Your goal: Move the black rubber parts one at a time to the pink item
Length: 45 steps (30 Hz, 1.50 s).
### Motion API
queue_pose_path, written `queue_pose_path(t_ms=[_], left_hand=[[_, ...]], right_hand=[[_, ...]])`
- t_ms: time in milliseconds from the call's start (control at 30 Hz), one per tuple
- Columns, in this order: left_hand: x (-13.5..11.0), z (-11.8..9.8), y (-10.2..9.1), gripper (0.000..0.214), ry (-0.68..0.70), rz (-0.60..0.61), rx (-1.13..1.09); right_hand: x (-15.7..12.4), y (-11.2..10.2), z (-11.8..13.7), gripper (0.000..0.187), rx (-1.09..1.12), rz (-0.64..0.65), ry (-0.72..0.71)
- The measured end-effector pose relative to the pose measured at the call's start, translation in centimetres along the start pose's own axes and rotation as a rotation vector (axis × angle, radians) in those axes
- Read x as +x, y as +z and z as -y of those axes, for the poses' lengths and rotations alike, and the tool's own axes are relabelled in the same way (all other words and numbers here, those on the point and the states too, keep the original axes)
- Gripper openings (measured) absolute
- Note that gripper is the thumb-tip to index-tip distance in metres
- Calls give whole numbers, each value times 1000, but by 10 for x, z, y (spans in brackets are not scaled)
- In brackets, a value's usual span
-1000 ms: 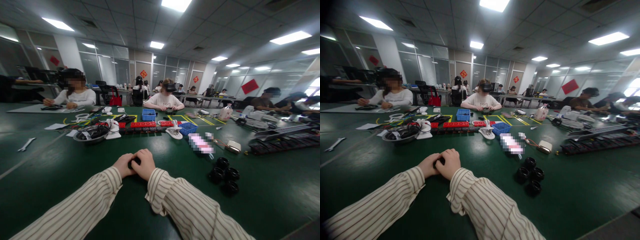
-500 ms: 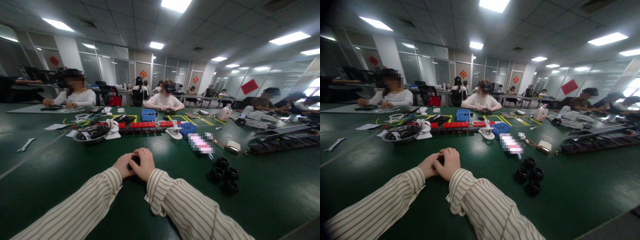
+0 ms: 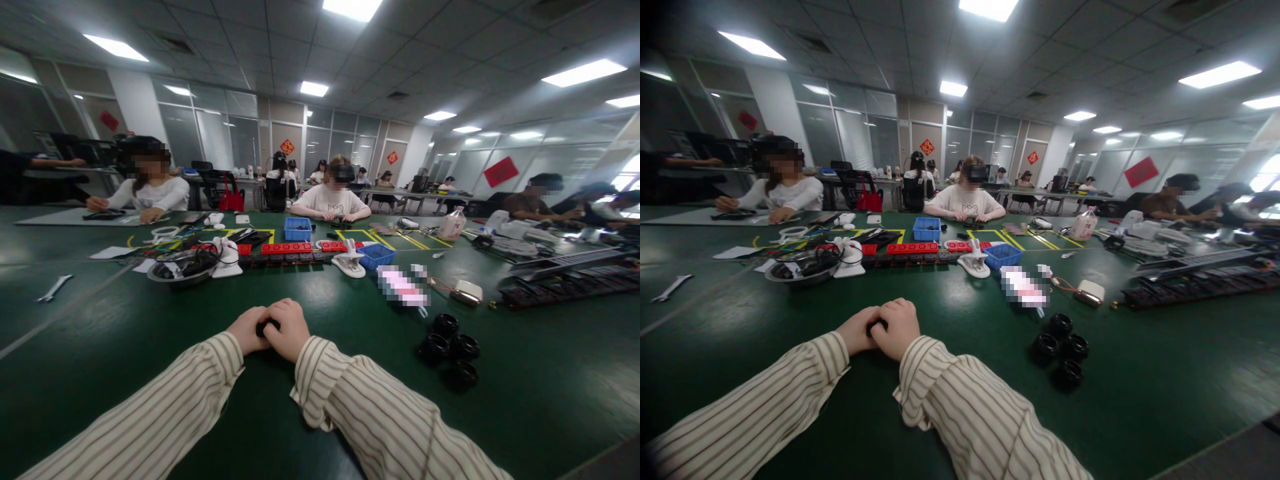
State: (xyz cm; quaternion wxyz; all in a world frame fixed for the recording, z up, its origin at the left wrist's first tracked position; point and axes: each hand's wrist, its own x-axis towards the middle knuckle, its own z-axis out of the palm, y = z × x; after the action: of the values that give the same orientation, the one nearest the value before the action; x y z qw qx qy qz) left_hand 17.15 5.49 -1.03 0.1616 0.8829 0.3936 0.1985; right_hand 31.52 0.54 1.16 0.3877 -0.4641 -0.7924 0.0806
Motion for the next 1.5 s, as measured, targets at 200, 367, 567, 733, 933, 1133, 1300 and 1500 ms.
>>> queue_pose_path(t_ms=[200, 367, 567, 733, 933, 1133, 1300, 1500], left_hand=[[0, 6, 2, 29, 26, -3, -60], [1, 2, 6, 52, -22, -30, -21], [0, -9, 6, 33, -101, -35, 183], [2, -3, 6, 30, -64, -32, 151], [1, 11, 4, 22, 60, -22, -26], [1, 13, 4, 43, 38, -30, -112], [0, 2, 6, 59, -85, -91, 3], [-1, -18, 1, 38, -175, -35, 183]], right_hand=[[-2, -3, 3, 17, 26, 8, -52], [-3, -5, 4, 19, 8, -77, 51], [0, 3, 0, 21, -95, -89, 207], [1, 3, -1, 13, -69, -48, 182], [0, 0, 0, 17, 11, 63, -33], [-2, -4, 4, 14, 21, -38, -11], [-1, -2, 4, 23, -29, -103, 143], [0, 4, -1, 21, -113, -84, 218]])
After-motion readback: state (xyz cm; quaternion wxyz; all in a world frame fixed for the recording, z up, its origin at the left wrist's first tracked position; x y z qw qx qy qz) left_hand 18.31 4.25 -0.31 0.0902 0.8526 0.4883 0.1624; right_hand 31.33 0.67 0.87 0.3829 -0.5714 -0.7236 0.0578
